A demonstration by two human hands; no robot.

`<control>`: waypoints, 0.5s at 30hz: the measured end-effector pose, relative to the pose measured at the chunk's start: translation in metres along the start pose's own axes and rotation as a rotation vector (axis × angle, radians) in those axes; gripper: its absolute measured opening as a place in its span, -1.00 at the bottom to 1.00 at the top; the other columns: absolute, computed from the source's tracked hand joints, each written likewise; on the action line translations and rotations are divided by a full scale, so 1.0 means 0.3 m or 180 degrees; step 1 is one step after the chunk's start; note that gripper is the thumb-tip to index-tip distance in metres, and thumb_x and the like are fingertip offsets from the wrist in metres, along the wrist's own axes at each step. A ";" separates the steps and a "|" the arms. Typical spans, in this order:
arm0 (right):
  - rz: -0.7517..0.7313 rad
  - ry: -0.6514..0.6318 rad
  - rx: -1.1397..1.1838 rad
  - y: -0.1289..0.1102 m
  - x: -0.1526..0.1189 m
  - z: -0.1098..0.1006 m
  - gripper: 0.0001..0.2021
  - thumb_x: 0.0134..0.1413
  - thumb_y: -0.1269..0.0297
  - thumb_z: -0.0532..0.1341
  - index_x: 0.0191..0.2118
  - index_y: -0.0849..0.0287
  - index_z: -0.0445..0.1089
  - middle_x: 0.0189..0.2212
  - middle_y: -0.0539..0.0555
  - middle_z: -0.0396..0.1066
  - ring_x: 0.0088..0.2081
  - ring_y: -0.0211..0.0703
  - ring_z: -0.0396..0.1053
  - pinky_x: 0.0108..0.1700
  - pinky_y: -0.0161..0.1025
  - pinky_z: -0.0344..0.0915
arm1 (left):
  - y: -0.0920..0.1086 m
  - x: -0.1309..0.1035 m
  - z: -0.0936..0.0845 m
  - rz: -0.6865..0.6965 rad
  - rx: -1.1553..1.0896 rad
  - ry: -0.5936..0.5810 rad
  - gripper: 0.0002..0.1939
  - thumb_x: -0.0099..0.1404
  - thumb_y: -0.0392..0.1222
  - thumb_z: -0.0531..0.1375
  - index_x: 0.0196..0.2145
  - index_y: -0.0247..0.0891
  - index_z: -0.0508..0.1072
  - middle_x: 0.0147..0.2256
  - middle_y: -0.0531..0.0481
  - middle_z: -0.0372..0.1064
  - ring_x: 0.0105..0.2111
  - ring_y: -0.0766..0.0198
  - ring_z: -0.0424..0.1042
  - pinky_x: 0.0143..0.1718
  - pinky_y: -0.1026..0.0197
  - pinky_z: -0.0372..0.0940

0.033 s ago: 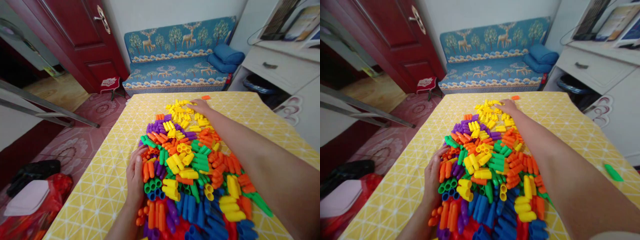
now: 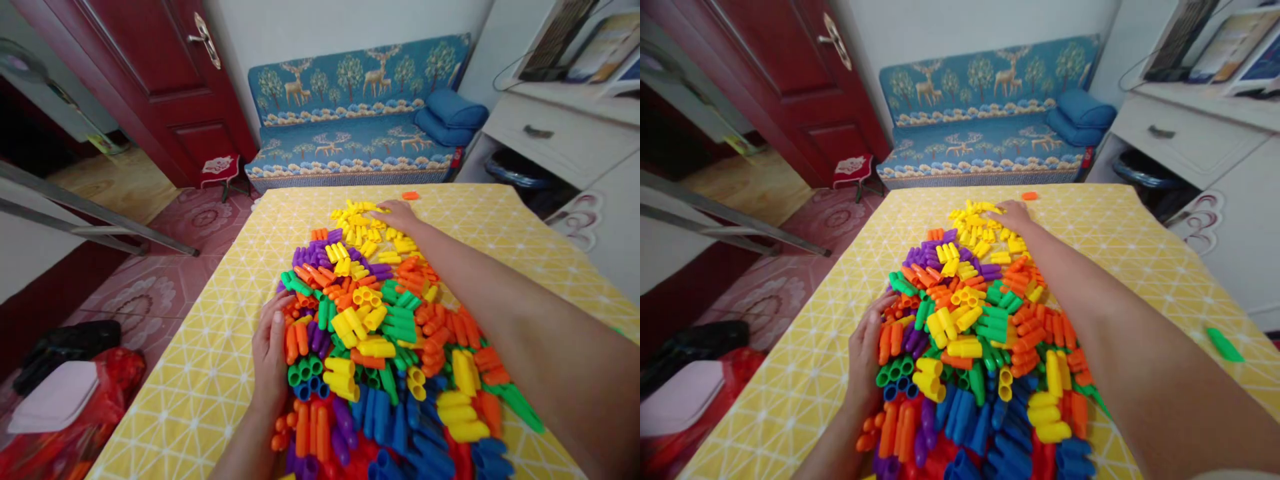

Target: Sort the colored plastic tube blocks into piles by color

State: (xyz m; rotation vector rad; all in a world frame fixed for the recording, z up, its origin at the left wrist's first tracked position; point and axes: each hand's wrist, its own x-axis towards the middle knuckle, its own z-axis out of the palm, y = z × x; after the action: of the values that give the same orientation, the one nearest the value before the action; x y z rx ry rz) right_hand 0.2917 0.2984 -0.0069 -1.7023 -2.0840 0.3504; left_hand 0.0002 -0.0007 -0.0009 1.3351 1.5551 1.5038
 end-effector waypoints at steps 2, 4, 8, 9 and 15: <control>-0.0151 -0.0022 0.0077 -0.030 -0.045 0.017 -0.55 0.11 -0.05 0.15 -0.04 0.18 0.47 0.07 0.16 0.37 0.18 0.08 0.17 0.24 0.00 -0.05 | 0.004 -0.005 -0.003 0.0088 0.0169 0.0048 -0.64 0.41 -0.04 -0.04 -0.07 -0.20 0.47 0.15 -0.07 0.25 0.22 0.12 0.15 0.28 -0.01 -0.01; -0.0350 -0.0155 0.0251 -0.060 -0.104 0.015 -0.58 0.09 -0.04 0.16 -0.06 0.11 0.48 0.08 0.10 0.37 0.19 0.06 0.17 0.26 -0.01 -0.04 | 0.028 -0.001 -0.012 0.0218 0.0407 0.0055 -0.67 0.40 -0.05 -0.01 -0.04 -0.17 0.44 0.19 -0.06 0.19 0.24 0.13 0.11 0.28 -0.02 -0.02; -0.0708 -0.0710 0.0946 -0.104 -0.241 -0.037 -0.55 0.04 -0.08 0.19 -0.04 0.07 0.49 0.06 0.06 0.40 0.14 0.06 0.26 0.23 -0.02 0.06 | 0.139 0.078 -0.018 0.0752 0.1007 -0.0340 -0.64 0.31 0.00 0.12 0.02 -0.11 0.41 0.22 -0.07 0.13 0.25 0.06 0.09 0.27 -0.07 -0.01; -0.0726 -0.0806 0.1156 -0.111 -0.271 -0.053 -0.54 0.03 -0.10 0.19 -0.04 0.06 0.49 0.04 0.05 0.42 0.12 0.06 0.30 0.21 -0.03 0.11 | 0.171 0.117 -0.005 0.0910 0.1179 -0.0544 -0.61 0.27 0.03 0.15 0.02 -0.09 0.41 0.21 -0.07 0.14 0.25 0.04 0.09 0.26 -0.08 -0.01; -0.0184 0.0215 0.1839 -0.083 -0.305 -0.088 -0.61 0.02 -0.04 0.20 -0.23 0.18 0.54 -0.19 0.11 0.53 -0.08 0.03 0.45 0.05 -0.01 0.30 | 0.210 0.455 0.248 0.1066 0.2051 -0.1575 -0.38 0.20 0.17 0.17 0.15 -0.12 0.31 0.29 -0.16 0.00 0.30 -0.03 -0.03 0.27 -0.04 -0.03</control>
State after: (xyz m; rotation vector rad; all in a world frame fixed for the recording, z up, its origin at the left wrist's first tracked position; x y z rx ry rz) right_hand 0.2971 0.2021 0.0124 -1.2846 -1.7480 0.7772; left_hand 0.0401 0.1431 0.0757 2.2192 1.5813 0.7344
